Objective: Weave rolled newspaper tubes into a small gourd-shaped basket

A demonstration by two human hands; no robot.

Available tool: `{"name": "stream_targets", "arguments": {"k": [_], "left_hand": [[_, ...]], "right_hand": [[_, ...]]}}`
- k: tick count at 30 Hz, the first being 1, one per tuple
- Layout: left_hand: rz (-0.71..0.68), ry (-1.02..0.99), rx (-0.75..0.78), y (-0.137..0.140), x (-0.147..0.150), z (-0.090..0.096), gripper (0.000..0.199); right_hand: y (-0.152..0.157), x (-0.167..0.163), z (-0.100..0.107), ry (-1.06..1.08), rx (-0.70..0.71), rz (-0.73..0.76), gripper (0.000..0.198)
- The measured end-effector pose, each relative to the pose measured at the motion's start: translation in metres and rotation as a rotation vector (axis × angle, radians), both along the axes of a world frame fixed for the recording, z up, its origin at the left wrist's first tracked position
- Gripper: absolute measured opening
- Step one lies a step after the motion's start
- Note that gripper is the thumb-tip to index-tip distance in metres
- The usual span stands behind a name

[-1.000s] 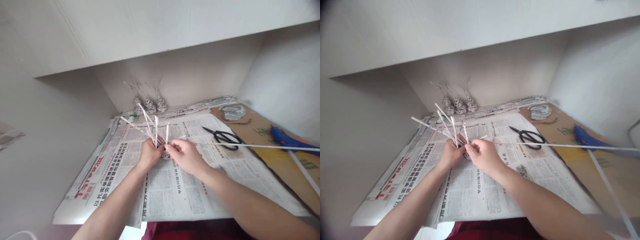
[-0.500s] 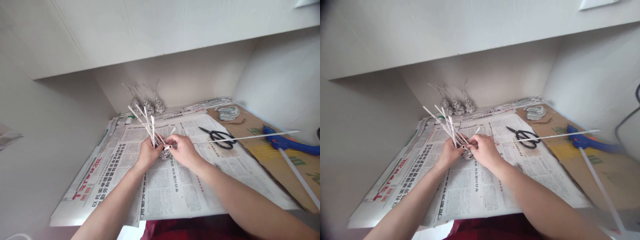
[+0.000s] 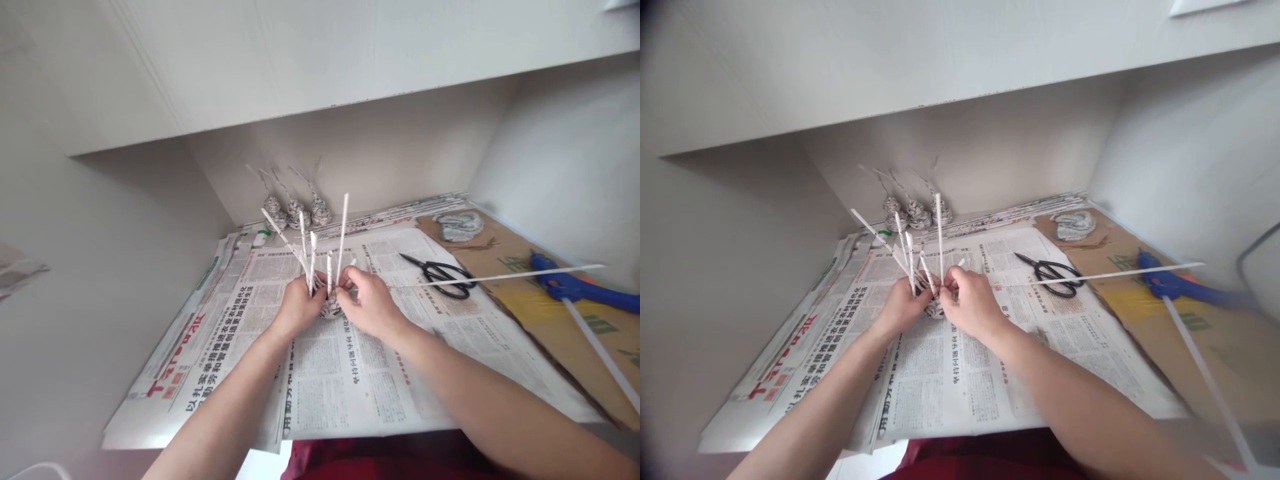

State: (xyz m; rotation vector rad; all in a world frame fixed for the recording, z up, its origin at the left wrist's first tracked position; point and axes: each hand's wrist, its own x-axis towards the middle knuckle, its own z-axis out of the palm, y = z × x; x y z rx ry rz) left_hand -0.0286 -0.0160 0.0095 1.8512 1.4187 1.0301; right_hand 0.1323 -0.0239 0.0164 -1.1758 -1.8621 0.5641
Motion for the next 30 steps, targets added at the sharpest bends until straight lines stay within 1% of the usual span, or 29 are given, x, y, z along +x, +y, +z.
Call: {"name": "stream_targets", "arguments": {"k": [2,5,8,11,14,20,25,28,30], "left_hand": [[0.020,0.004,0.006,0.001,0.000,-0.001,0.017],[0.030,-0.027,0.004,0.000,0.002,-0.002,0.014],[-0.002,-0.066,-0.003,0.000,0.002,0.000,0.013],[-0.052,-0.079,-0.014,0.000,0.000,0.002,0.013],[-0.072,-0.097,-0.045,0.001,-0.001,0.002,0.013],[-0.026,-0.084,-0.033,0.000,0.001,0.000,0.016],[-0.082,-0.101,-0.043,-0.002,0.001,0.002,0.013],[-0.090,-0.137,-0.027,-0.003,0.001,0.003,0.023],[-0.099,-0.128,-0.025,-0.004,0.001,0.004,0.024]], "right_hand": [[0.002,0.000,-0.003,0.037,-0.045,-0.025,0.004],[0.009,0.001,-0.013,0.155,-0.212,-0.039,0.002],[0.021,0.002,-0.025,0.326,-0.392,-0.013,0.006],[0.029,0.005,-0.031,0.416,-0.472,0.038,0.009],[0.030,0.007,-0.030,0.408,-0.496,0.078,0.009],[0.028,0.007,-0.024,0.392,-0.447,0.093,0.012],[0.030,0.008,-0.026,0.436,-0.531,0.062,0.015],[0.031,0.010,-0.023,0.424,-0.544,0.037,0.013],[0.031,0.011,-0.021,0.419,-0.576,0.022,0.011]]}}
